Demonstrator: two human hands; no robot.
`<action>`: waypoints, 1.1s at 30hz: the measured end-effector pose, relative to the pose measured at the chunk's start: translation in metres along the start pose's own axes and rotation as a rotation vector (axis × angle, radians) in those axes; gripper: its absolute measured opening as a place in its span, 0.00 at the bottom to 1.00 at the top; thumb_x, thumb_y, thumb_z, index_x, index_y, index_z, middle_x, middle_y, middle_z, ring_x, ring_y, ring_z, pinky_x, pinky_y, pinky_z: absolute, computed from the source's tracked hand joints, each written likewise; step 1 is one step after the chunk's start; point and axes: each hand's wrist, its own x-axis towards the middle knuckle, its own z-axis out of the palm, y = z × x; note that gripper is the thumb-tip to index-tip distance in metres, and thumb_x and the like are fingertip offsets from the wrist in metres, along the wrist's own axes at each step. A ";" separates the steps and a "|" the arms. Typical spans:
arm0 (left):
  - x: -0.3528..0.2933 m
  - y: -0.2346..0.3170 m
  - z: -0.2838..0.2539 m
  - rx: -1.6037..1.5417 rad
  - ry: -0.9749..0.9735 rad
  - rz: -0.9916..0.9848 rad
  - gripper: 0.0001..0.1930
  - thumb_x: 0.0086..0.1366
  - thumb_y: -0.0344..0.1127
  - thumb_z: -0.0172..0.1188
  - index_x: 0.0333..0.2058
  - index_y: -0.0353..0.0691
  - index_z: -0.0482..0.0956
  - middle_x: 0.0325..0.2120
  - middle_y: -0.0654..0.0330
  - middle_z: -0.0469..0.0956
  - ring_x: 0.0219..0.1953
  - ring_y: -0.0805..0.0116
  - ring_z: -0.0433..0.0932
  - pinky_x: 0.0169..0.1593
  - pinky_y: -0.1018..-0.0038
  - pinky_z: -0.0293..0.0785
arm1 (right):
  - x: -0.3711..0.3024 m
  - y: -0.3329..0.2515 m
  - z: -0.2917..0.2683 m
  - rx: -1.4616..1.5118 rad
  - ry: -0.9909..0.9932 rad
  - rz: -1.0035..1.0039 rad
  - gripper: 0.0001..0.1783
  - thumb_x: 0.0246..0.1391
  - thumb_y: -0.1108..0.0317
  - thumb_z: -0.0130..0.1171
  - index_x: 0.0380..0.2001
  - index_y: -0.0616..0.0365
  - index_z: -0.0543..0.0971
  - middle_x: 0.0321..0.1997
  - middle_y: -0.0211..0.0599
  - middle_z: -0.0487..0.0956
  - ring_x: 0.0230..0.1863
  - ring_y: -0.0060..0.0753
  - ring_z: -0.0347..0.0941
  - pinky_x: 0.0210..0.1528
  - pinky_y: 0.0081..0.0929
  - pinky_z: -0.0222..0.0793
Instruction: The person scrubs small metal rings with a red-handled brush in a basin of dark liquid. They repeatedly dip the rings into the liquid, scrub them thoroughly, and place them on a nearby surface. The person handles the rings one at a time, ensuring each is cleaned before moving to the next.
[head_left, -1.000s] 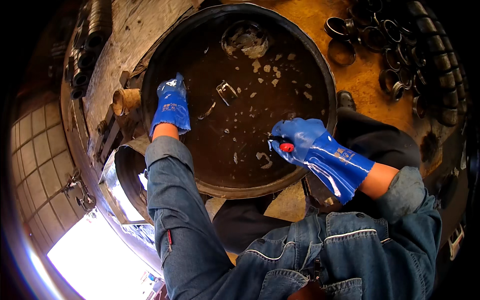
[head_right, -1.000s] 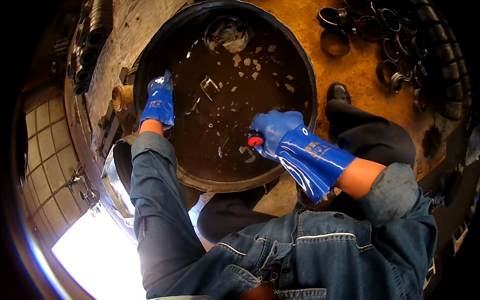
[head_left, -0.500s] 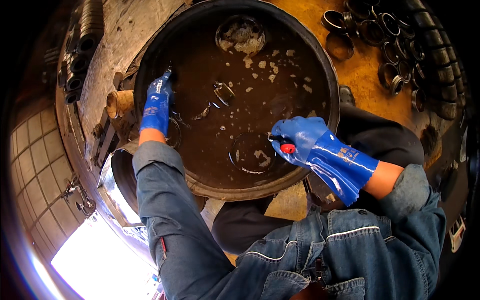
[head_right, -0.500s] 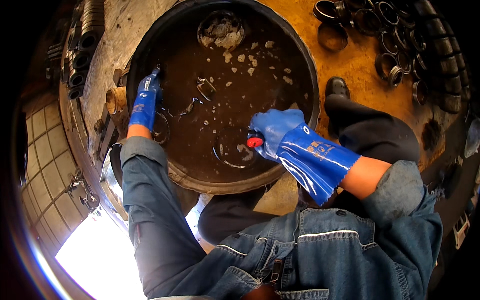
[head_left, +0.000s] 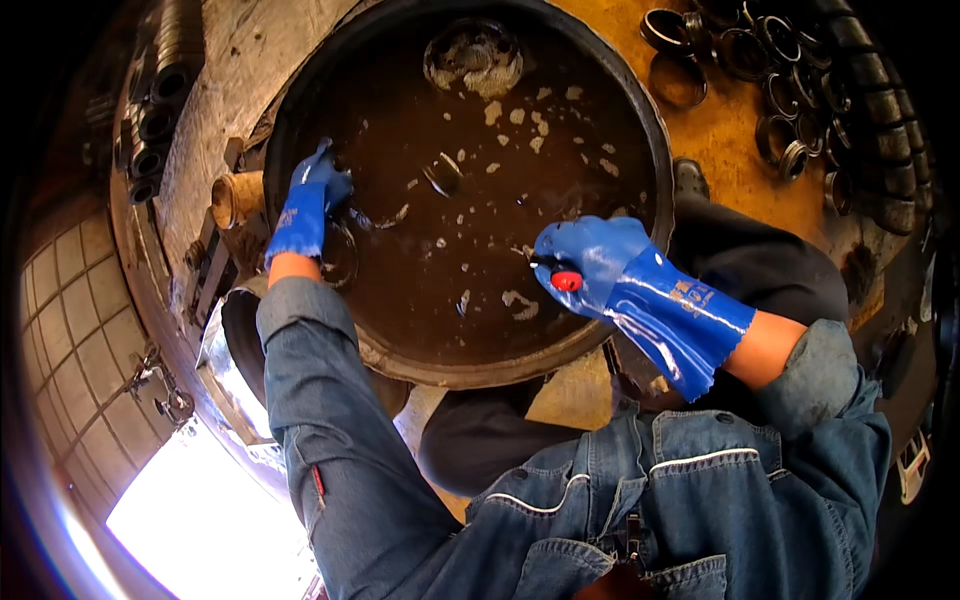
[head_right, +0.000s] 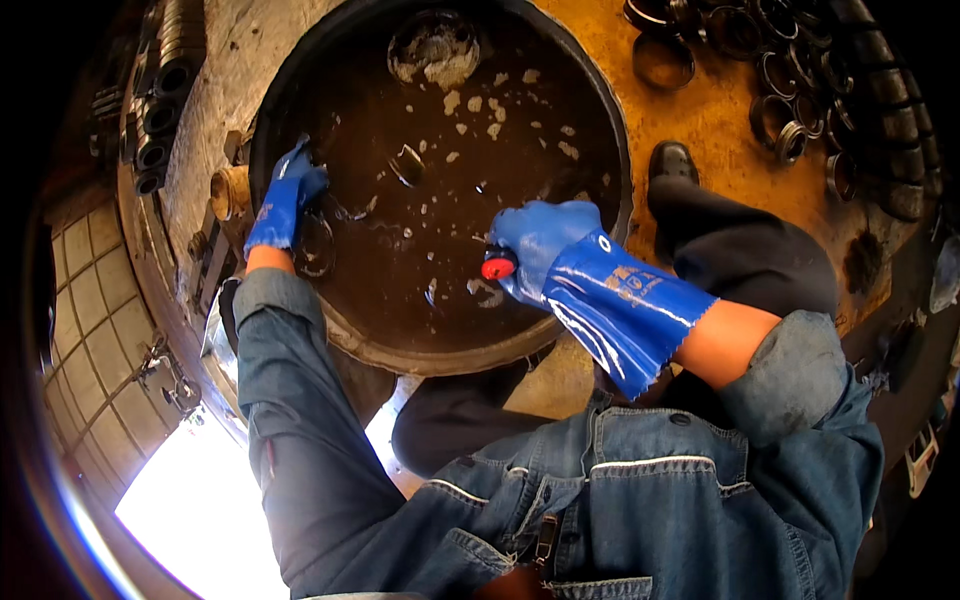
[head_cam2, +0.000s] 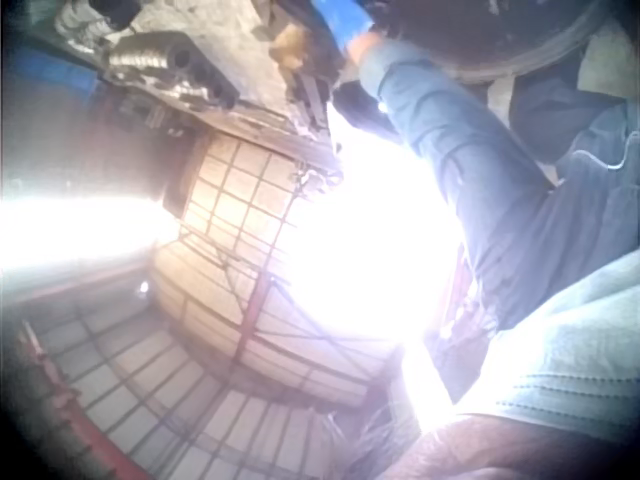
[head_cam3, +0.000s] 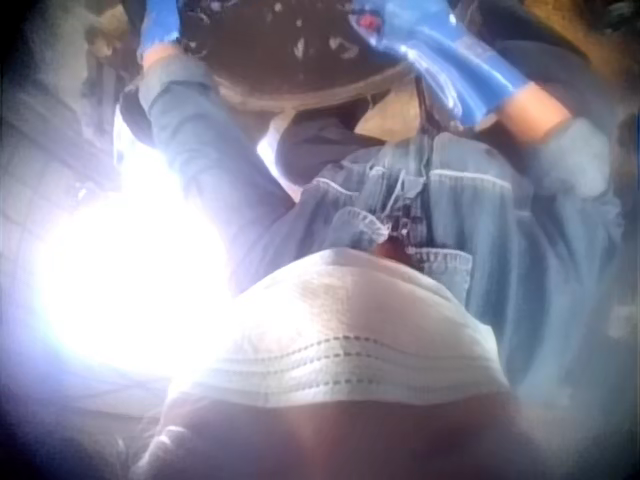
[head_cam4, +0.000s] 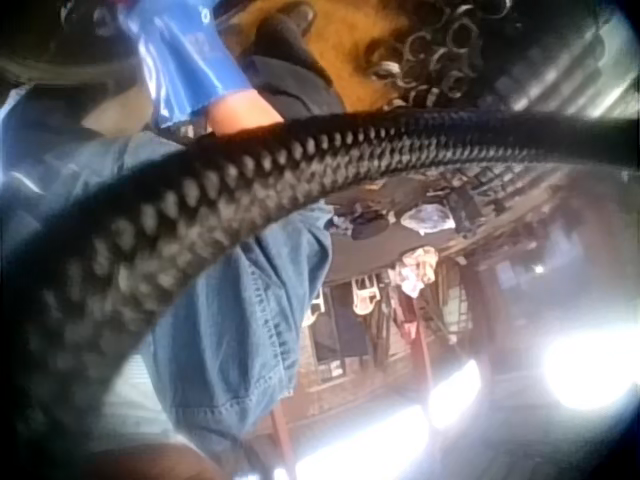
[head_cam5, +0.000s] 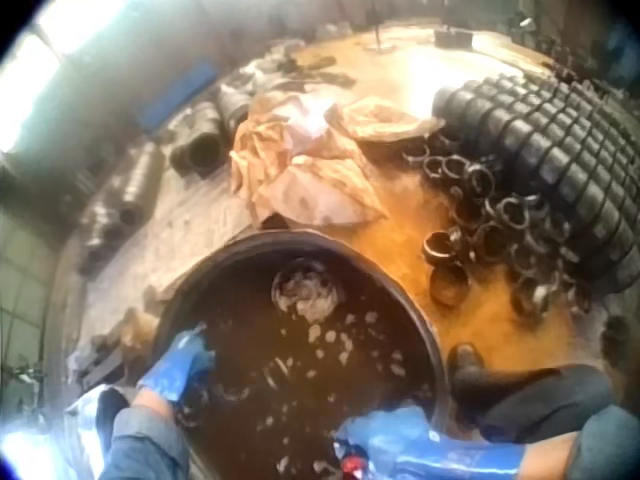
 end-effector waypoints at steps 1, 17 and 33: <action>0.000 0.003 -0.003 -0.023 -0.027 -0.033 0.49 0.59 0.46 0.68 0.77 0.45 0.56 0.57 0.42 0.81 0.57 0.51 0.83 0.61 0.64 0.78 | -0.002 -0.002 0.000 -0.024 -0.037 0.003 0.13 0.54 0.58 0.70 0.41 0.47 0.86 0.36 0.38 0.88 0.39 0.49 0.86 0.46 0.43 0.80; -0.155 0.004 0.024 -0.601 0.248 0.045 0.24 0.70 0.31 0.60 0.63 0.32 0.76 0.53 0.48 0.84 0.52 0.62 0.83 0.58 0.69 0.77 | 0.002 -0.013 -0.016 -0.096 -0.130 0.091 0.11 0.57 0.54 0.67 0.38 0.44 0.88 0.36 0.36 0.88 0.41 0.47 0.86 0.47 0.44 0.80; -0.146 0.102 0.033 0.015 0.360 0.168 0.33 0.62 0.44 0.66 0.66 0.46 0.73 0.57 0.48 0.81 0.59 0.48 0.80 0.64 0.59 0.76 | -0.005 -0.007 -0.032 -0.121 -0.174 0.105 0.14 0.60 0.51 0.64 0.42 0.43 0.90 0.42 0.36 0.89 0.48 0.46 0.87 0.52 0.44 0.80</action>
